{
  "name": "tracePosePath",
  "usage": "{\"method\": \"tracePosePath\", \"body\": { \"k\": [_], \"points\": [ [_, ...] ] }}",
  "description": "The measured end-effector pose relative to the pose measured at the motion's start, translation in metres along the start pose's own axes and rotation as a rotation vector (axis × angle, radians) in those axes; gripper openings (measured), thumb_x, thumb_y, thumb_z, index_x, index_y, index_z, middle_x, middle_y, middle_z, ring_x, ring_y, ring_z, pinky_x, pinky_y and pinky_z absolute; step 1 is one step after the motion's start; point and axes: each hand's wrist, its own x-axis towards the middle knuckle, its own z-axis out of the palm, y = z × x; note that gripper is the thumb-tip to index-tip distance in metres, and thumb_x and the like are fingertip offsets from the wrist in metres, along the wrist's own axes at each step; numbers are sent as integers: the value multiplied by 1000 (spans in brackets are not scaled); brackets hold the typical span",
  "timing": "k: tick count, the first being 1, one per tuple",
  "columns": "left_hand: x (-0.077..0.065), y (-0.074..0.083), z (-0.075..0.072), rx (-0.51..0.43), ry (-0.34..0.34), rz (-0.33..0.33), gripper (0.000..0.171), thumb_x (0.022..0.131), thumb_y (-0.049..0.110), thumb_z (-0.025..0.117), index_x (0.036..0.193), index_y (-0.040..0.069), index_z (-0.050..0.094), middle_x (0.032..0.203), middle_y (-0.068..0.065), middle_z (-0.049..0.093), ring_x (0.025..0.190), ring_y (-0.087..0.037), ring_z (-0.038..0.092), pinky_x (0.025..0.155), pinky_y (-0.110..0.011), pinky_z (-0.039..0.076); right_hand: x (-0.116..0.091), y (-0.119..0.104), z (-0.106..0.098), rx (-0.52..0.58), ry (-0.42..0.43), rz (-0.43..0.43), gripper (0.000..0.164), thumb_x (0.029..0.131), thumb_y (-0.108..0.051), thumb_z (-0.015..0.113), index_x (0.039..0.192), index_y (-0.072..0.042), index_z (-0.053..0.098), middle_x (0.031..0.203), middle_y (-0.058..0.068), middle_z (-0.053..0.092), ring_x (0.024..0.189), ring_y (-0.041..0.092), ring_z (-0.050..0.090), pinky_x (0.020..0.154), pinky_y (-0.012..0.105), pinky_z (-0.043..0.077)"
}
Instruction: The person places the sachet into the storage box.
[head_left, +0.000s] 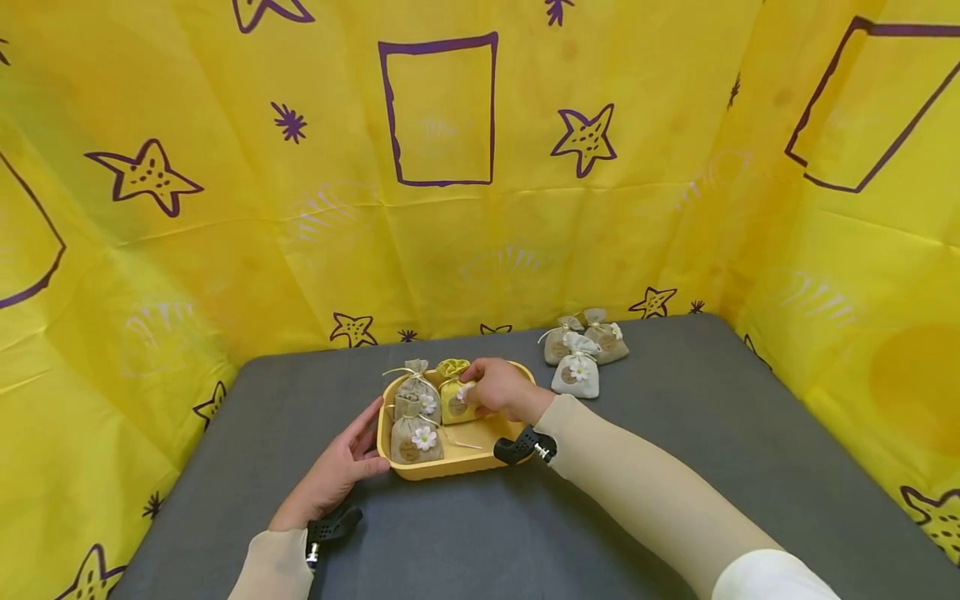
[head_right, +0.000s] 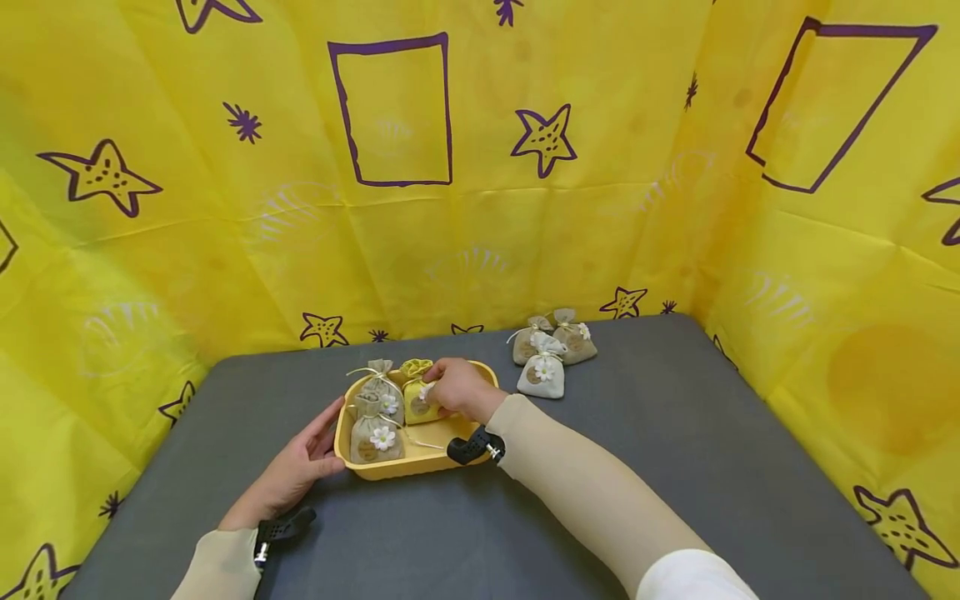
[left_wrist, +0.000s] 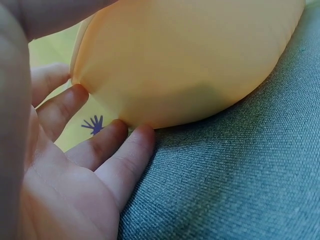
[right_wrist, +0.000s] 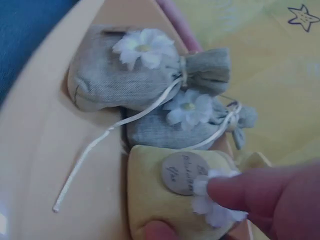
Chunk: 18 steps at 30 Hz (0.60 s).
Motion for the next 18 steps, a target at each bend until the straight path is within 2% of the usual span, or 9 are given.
{"method": "tracePosePath", "body": {
  "k": [3,8,12,15,18],
  "points": [
    [1,0,0,9,3,0,97,89,1,74,161,12,10,164,-16,7,144,-36,22,100,-29,43,-1,-1,-1,14,-47,7,30,82,9,70,109,-2,63,115,15,57,84,25,62,73,43,58],
    [1,2,0,24,0,4,95,91,1,72,161,11,9,164,-17,5,145,-38,19,100,-28,43,-3,-3,-4,22,-77,25,35,82,6,72,114,-3,63,123,15,55,89,26,62,79,44,57],
    [1,1,0,16,-1,0,96,90,2,73,161,11,10,164,-17,6,145,-37,21,100,-29,43,-10,-2,-14,38,-112,28,38,84,-1,72,121,-6,65,130,10,55,106,27,59,86,50,54],
    [1,0,0,9,-7,5,96,90,2,73,161,11,9,164,-18,7,144,-36,24,100,-30,43,-20,-2,-25,59,-133,-1,39,88,-8,71,126,-8,65,136,7,54,118,28,55,90,53,52],
    [1,0,0,16,-14,15,96,90,2,73,161,10,9,164,-19,6,143,-36,26,100,-30,43,-35,-6,-40,104,-140,-53,38,93,-11,68,130,-6,63,139,10,53,122,30,54,92,51,51]
  ]
}}
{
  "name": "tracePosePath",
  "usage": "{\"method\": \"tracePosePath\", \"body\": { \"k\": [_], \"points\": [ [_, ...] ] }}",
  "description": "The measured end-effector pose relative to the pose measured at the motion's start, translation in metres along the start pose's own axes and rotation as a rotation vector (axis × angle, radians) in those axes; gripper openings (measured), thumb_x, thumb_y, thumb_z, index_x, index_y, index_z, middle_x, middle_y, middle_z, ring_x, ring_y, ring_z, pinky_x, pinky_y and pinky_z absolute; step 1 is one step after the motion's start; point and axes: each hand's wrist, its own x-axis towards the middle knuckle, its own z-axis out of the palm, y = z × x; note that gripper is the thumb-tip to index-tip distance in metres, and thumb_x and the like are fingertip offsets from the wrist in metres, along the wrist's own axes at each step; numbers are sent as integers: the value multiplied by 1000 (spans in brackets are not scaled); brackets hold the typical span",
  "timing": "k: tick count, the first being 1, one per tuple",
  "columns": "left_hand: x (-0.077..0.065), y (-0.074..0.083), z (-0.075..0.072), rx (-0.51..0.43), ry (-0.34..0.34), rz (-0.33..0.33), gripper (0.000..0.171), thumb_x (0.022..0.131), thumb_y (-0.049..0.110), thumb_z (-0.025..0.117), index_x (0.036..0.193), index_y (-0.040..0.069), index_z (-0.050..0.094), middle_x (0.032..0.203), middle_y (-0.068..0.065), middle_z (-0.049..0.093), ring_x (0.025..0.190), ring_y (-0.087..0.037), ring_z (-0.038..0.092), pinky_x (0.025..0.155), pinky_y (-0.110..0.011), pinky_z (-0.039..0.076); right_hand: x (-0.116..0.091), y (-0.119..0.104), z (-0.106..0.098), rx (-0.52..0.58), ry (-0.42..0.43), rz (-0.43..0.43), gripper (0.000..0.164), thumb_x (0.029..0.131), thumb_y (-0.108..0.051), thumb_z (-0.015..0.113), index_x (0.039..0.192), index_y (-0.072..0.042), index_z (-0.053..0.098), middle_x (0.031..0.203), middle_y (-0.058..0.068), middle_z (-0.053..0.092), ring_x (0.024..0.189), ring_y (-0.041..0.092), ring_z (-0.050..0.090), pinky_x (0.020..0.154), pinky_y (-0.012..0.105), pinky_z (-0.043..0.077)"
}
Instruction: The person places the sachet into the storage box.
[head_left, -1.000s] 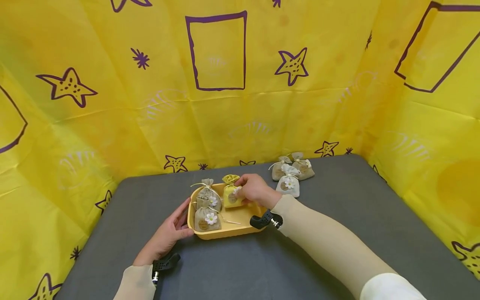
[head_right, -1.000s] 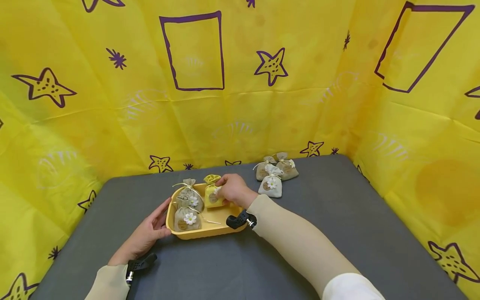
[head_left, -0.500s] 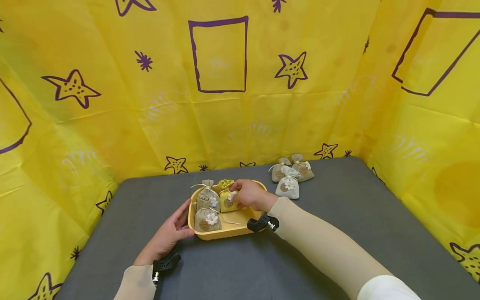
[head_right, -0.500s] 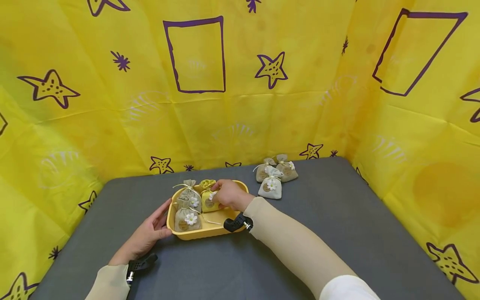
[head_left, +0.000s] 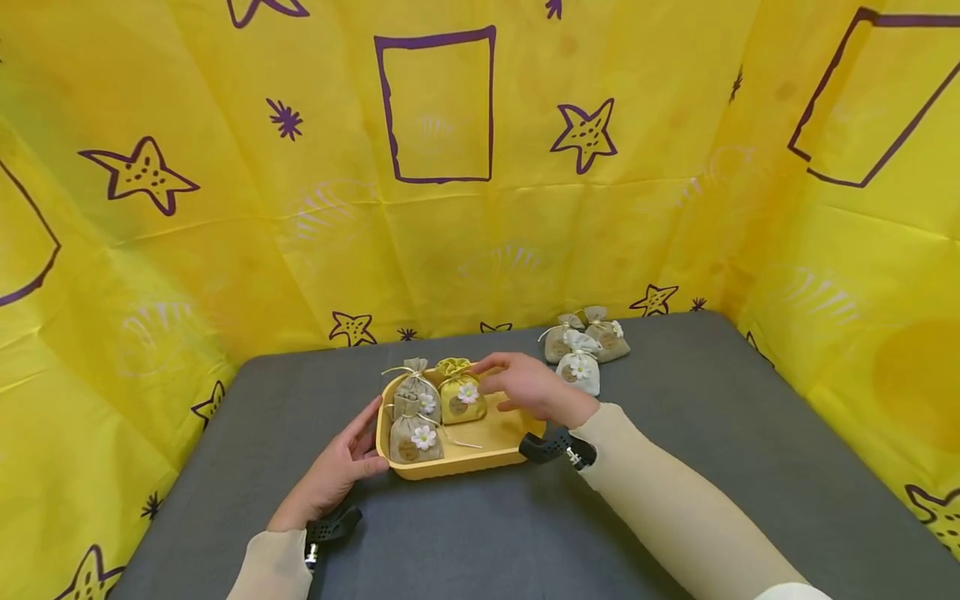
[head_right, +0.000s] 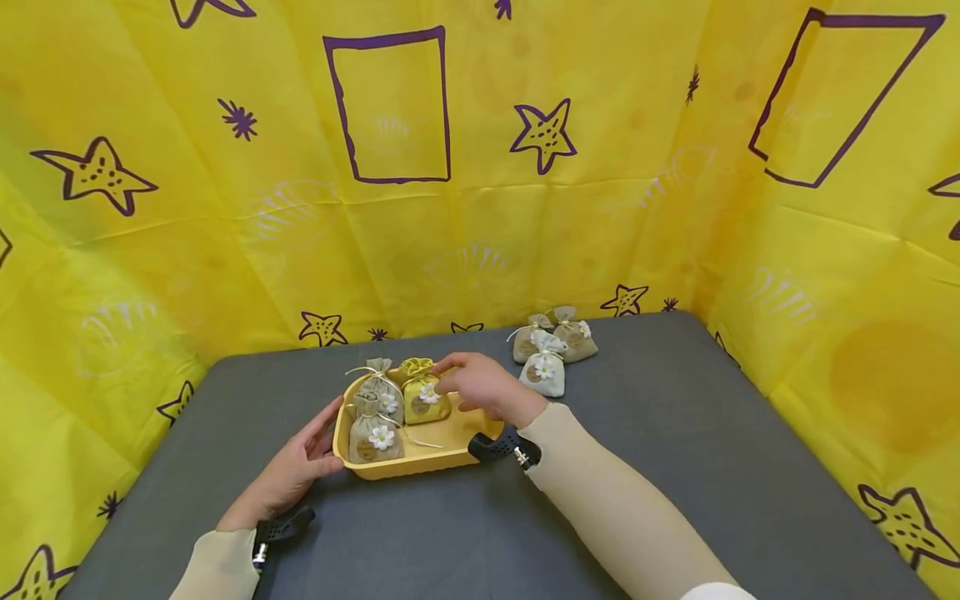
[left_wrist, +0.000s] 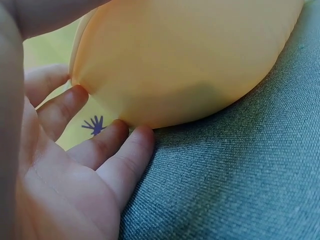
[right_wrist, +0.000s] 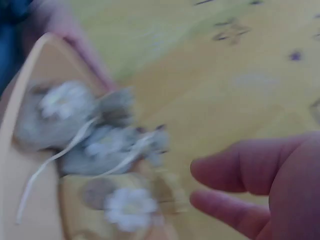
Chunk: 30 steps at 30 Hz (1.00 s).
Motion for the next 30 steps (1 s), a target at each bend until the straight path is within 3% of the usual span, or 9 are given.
{"method": "tracePosePath", "body": {
  "k": [7,15,19,25,30],
  "points": [
    [1,2,2,27,3,-20,94,92,4,71,162,14,9,165,-16,5,144,-36,24,100,-29,43,-41,0,-44,113,34,-141,39,97,-13,64,134,-1,58,143,19,48,130,39,46,97,50,49],
    [-1,5,2,41,24,-48,92,94,5,69,162,15,8,165,-11,5,146,-35,19,100,-27,42,-69,18,-97,251,103,-180,50,100,-11,57,147,1,43,149,22,39,136,42,35,104,59,38],
    [0,5,2,39,24,-54,91,94,5,69,162,15,8,165,-11,4,146,-34,18,100,-27,42,-75,30,-116,270,142,-180,54,101,-11,56,151,-3,37,155,25,26,139,46,26,105,64,33],
    [0,5,2,36,26,-54,91,95,4,68,162,16,8,166,-10,3,147,-34,16,101,-27,42,-75,47,-133,246,176,-114,69,100,-16,63,159,-17,27,159,25,14,142,44,22,106,68,28],
    [0,4,3,34,28,-50,91,94,6,69,162,16,9,166,-9,4,147,-34,18,100,-27,42,-72,58,-141,248,154,-78,76,99,-14,64,160,-15,19,160,27,9,142,47,19,105,69,29]
  ]
}}
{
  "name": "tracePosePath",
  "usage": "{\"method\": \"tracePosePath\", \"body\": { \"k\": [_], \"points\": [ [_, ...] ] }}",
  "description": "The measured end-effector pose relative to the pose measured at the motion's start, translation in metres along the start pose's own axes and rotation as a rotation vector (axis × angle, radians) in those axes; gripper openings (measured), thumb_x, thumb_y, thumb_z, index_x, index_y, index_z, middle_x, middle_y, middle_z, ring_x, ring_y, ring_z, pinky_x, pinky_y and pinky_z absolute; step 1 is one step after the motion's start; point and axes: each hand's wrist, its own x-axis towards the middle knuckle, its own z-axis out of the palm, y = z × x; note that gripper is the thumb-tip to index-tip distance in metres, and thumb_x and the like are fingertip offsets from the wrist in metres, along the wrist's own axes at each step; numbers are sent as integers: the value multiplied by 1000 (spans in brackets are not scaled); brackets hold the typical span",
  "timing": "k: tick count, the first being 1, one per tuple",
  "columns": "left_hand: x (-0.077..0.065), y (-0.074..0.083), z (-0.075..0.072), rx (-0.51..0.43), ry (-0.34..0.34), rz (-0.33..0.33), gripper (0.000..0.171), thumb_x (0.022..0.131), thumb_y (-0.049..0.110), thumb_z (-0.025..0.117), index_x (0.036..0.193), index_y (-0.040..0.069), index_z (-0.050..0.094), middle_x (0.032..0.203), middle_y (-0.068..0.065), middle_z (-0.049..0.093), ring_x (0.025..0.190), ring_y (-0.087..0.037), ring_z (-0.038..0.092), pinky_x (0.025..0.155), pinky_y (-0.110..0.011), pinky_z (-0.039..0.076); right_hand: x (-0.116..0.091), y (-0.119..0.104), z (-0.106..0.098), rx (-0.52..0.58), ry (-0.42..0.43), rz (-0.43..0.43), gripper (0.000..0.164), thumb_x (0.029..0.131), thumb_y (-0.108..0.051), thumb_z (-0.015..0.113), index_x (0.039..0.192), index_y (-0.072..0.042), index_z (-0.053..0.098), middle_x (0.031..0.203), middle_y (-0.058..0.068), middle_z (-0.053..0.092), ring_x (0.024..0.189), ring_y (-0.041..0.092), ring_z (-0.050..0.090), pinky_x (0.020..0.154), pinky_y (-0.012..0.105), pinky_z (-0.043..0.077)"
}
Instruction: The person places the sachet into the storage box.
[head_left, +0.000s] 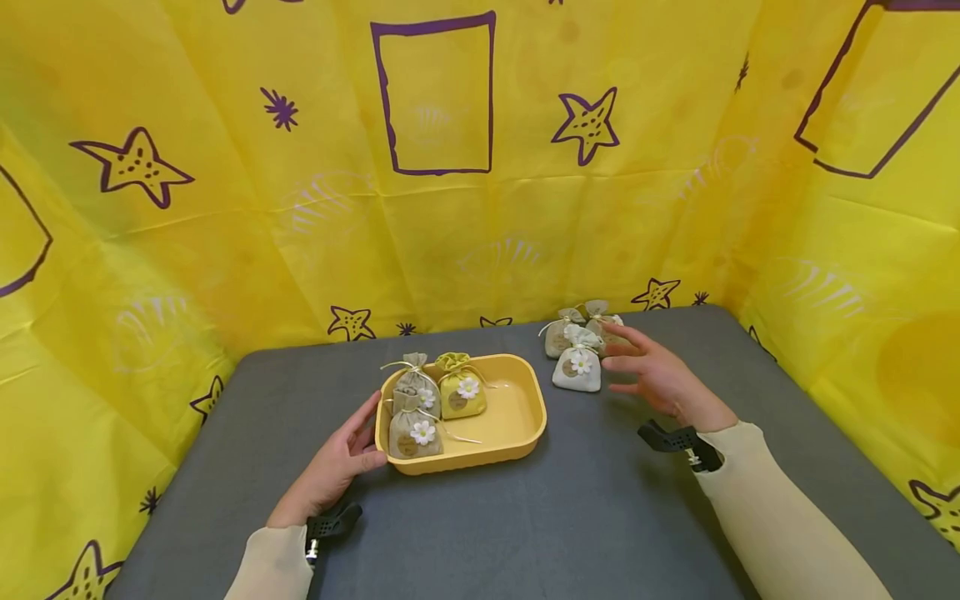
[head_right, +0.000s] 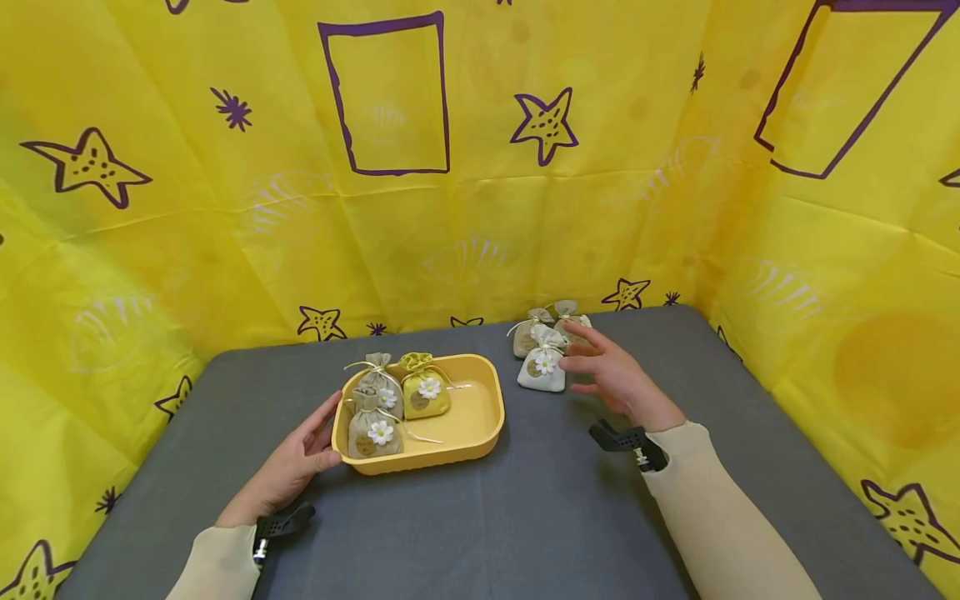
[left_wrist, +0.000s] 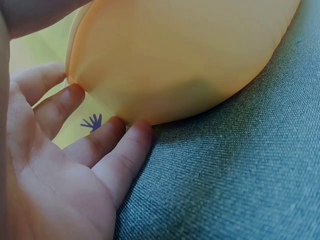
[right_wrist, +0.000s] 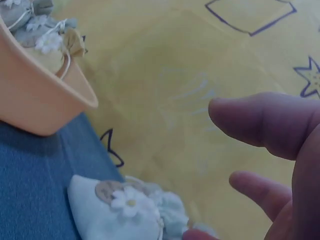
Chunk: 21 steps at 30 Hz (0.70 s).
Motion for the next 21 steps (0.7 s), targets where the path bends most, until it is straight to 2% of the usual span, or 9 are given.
{"method": "tracePosePath", "body": {
  "k": [4,9,12,17,21],
  "points": [
    [0,-1,0,1,-5,5,91,94,5,68,162,16,9,166,-10,4,147,-34,17,101,-27,42,4,9,-5,8,-21,36,78,98,-7,63,160,-14,16,161,25,5,141,48,20,104,68,31],
    [0,0,0,-4,4,0,90,94,5,68,162,17,10,166,-9,5,147,-33,17,100,-27,42,14,26,-11,12,-34,97,80,95,-2,67,159,-16,20,161,23,2,138,48,26,102,63,39],
    [1,1,0,1,8,2,89,95,5,68,162,17,10,166,-10,5,147,-35,17,100,-27,42,22,38,-13,19,-47,109,83,93,-1,68,159,-14,20,162,24,-2,141,47,20,101,58,42],
    [2,-1,-1,5,-8,24,89,95,5,68,161,13,9,165,-13,3,146,-38,16,100,-27,42,31,52,-17,56,-48,96,84,91,4,69,158,-11,21,162,22,-4,147,41,6,98,52,47],
    [1,-1,-1,10,3,16,89,94,5,68,162,14,10,165,-11,5,147,-36,17,100,-27,42,36,56,-20,84,-75,70,84,92,5,67,159,-11,19,162,22,1,146,40,12,96,51,49]
  ]
}}
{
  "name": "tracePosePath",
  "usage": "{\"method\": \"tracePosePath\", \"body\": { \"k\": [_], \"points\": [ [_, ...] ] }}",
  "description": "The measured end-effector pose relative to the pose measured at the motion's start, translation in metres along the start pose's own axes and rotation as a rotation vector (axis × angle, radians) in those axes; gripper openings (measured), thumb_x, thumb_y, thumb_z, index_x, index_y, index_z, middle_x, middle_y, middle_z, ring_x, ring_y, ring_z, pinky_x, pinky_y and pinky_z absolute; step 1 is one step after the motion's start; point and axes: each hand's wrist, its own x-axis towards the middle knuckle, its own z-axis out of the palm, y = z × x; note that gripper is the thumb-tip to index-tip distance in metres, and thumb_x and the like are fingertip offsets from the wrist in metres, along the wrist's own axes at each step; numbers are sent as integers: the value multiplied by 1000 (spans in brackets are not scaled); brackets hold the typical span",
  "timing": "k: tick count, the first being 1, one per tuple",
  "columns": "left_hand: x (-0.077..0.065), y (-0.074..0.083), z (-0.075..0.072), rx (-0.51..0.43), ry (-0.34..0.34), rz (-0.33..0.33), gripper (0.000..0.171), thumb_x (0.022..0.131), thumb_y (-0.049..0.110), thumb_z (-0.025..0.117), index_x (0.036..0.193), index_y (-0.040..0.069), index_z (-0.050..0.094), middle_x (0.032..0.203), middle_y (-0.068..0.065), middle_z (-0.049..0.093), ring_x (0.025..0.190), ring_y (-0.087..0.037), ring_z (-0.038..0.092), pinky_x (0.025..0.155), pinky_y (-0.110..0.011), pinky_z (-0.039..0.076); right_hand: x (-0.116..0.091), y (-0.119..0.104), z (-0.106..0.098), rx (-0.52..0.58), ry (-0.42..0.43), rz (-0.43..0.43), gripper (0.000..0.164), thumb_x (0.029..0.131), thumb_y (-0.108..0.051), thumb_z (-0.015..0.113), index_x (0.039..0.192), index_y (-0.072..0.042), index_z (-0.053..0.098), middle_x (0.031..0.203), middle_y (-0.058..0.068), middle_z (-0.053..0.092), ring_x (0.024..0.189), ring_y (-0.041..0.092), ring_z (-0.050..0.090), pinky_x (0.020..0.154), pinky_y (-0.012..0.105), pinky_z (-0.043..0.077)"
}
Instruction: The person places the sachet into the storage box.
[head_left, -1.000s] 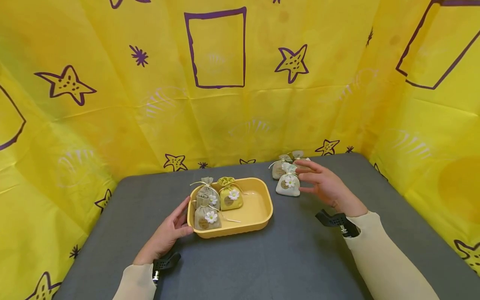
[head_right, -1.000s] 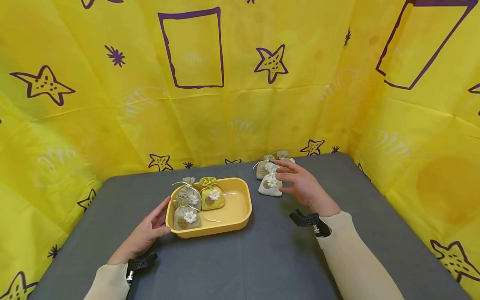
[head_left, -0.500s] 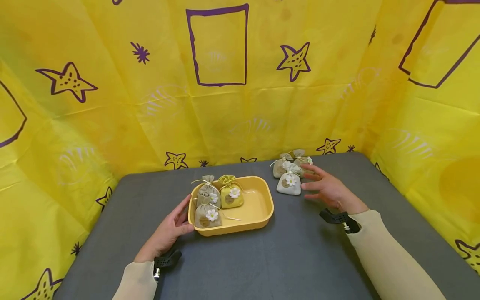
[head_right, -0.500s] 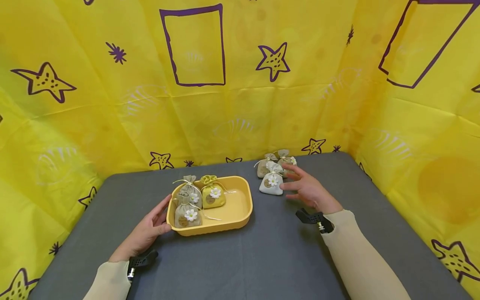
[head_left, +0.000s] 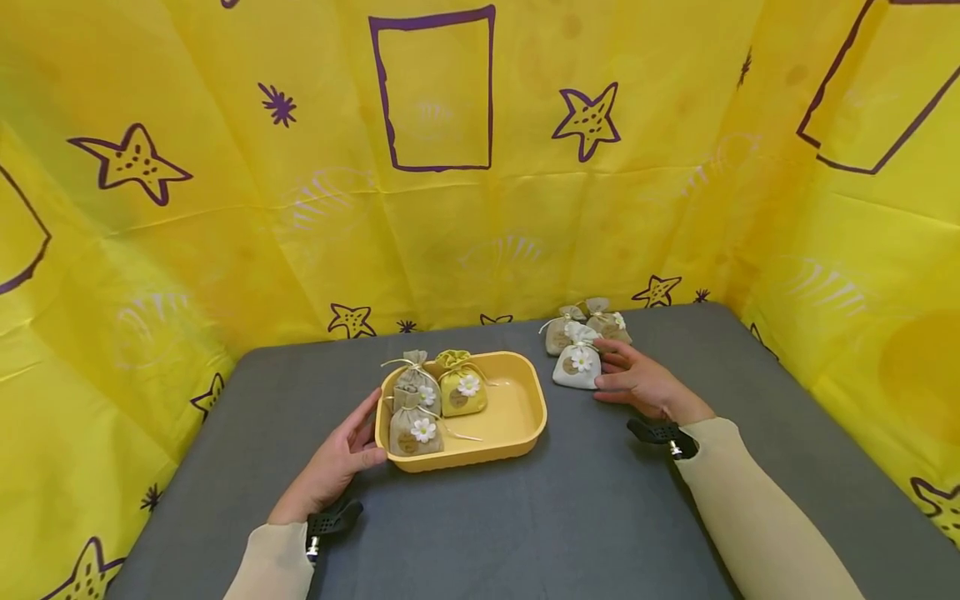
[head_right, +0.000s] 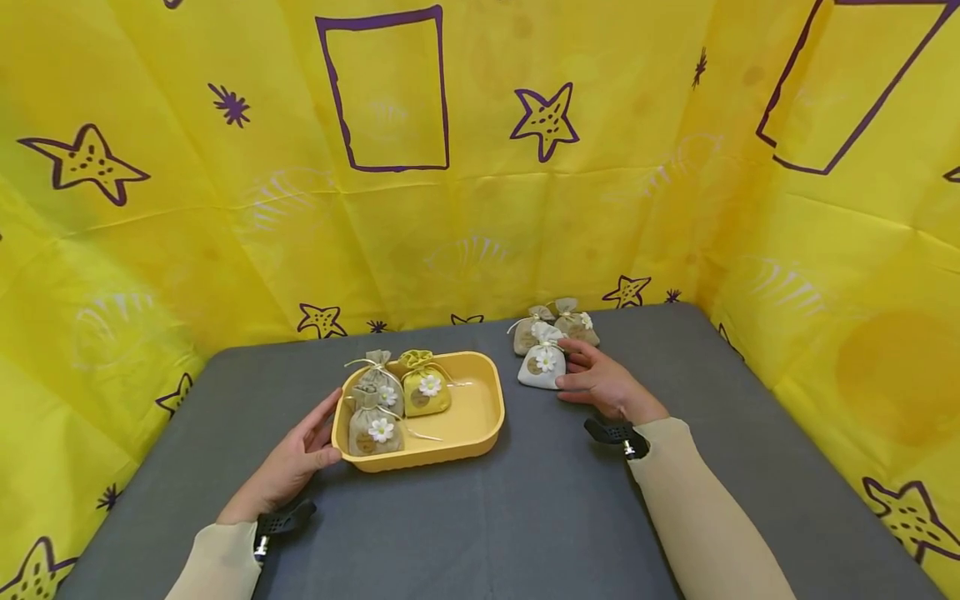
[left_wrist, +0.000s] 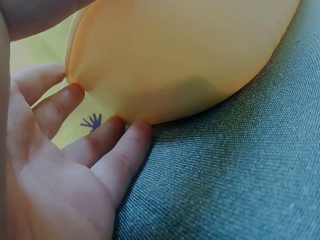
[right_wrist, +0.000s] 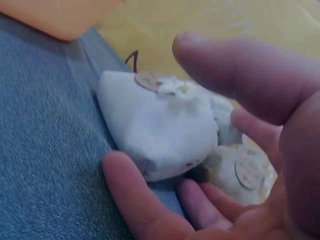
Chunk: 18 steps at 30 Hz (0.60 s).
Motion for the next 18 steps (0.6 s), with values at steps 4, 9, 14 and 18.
{"method": "tracePosePath", "body": {
  "k": [4,9,14,18],
  "points": [
    [0,0,1,17,11,-7,88,95,6,68,162,15,11,165,-11,6,146,-36,17,100,-26,42,2,1,-1,0,-13,-11,85,90,6,69,158,-10,20,160,23,9,144,41,18,95,52,50],
    [0,1,1,23,4,3,88,95,7,68,161,14,11,165,-14,4,146,-39,17,100,-26,42,5,-1,2,-49,-5,3,84,88,5,72,157,-10,25,159,23,13,139,42,27,92,50,51],
    [0,0,0,14,6,6,88,95,4,68,161,13,10,165,-15,5,145,-39,19,99,-26,42,9,-3,7,-139,-6,21,82,87,0,75,155,-12,30,158,23,19,132,41,40,92,46,52],
    [0,0,1,14,16,-11,89,94,4,68,162,15,11,165,-12,7,146,-37,21,100,-26,43,11,-3,10,-206,-8,19,81,86,-5,78,154,-13,33,156,24,23,127,40,44,93,45,52]
  ]
}}
